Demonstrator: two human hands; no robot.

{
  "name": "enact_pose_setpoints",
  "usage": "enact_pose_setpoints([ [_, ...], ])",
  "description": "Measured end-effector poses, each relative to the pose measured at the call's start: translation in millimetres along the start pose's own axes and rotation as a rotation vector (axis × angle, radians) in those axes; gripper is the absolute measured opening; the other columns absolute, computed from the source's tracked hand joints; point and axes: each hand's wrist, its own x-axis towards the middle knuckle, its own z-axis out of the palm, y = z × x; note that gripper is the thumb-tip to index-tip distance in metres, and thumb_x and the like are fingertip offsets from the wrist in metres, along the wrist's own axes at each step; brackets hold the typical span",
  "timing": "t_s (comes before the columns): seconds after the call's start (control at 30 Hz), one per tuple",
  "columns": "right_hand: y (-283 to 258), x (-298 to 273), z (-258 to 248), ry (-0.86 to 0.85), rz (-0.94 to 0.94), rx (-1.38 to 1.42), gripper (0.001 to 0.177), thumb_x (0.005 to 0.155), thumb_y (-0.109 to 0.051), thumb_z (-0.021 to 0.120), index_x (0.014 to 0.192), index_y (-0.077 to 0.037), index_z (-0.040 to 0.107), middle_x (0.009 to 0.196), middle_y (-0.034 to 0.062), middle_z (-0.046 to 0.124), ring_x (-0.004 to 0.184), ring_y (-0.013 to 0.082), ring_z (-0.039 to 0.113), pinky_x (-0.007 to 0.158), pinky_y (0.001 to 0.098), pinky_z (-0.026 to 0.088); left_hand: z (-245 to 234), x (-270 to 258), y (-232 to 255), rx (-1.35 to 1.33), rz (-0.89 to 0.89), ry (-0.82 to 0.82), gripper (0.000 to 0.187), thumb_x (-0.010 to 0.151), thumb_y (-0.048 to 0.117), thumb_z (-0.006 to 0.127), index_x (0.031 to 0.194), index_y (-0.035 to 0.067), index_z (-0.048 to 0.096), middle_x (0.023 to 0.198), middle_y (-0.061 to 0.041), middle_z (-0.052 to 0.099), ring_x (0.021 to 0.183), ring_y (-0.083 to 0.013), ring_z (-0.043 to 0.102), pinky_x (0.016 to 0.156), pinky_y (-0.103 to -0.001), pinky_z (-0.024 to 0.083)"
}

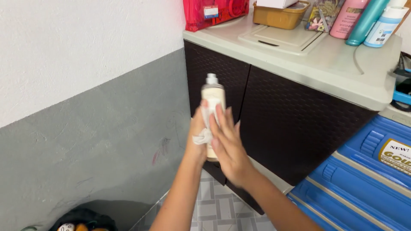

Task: The person wipes various household items with a white cloth, including a small container, a gift box, a cardboard piece, an ice cream tub, and a white box. They place the cleaned items on a countertop or into a bag.

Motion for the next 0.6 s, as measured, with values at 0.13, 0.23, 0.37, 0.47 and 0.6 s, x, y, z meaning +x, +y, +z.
enact_pose_setpoints([
  [0.13,31,41,-7,0.110,0.042,-0.032,0.065,0.109,-0.035,0.037,0.165,-0.007,0.017,0.174,0.0153,-0.001,0.159,0.0360,-0.008,0.121,0.0628,-0.010,8,-26,-21,0.113,-0.057,-0.081,0.044,0.101,0.038,0.046,0.130,0.007,0.059,0.108,-0.009,0.072,0.088,-0.0153,0.073,0.075,-0.031,0.061],
  [0.23,31,60,-28,0.186,0.280,0.334,0.064,0.104,-0.030,0.045,0.159,-0.002,0.027,0.167,0.0211,0.017,0.151,0.0391,0.013,0.116,0.0589,0.008,9,-41,-29,0.240,-0.024,-0.121,0.047,0.102,0.035,0.050,0.140,0.007,0.058,0.105,-0.009,0.072,0.083,-0.0145,0.070,0.070,-0.030,0.058],
  [0.37,29,55,-65,-0.132,0.445,1.138,0.064,0.094,-0.025,0.061,0.149,0.005,0.049,0.158,0.0217,0.049,0.142,0.0305,0.047,0.116,0.0423,0.042,-4,-53,-21,0.530,0.186,-0.315,0.054,0.105,0.026,0.056,0.152,0.000,0.051,0.115,-0.010,0.069,0.092,-0.0123,0.065,0.078,-0.027,0.055],
  [0.47,43,40,-80,-0.373,0.288,1.417,0.068,0.096,-0.026,0.063,0.151,0.010,0.045,0.161,0.0242,0.045,0.147,0.0301,0.044,0.112,0.0406,0.044,-10,-56,-14,0.253,-0.214,-0.368,0.050,0.106,0.029,0.048,0.145,0.001,0.055,0.105,-0.015,0.072,0.085,-0.0173,0.073,0.073,-0.030,0.062],
  [0.6,70,25,-76,-0.424,0.204,1.451,0.063,0.095,-0.026,0.064,0.145,0.008,0.050,0.156,0.0268,0.048,0.150,0.0395,0.041,0.118,0.0490,0.044,-17,-63,-11,0.007,-0.456,-0.363,0.055,0.106,0.039,0.045,0.131,-0.007,0.058,0.096,-0.025,0.073,0.075,-0.0254,0.076,0.057,-0.035,0.063],
])
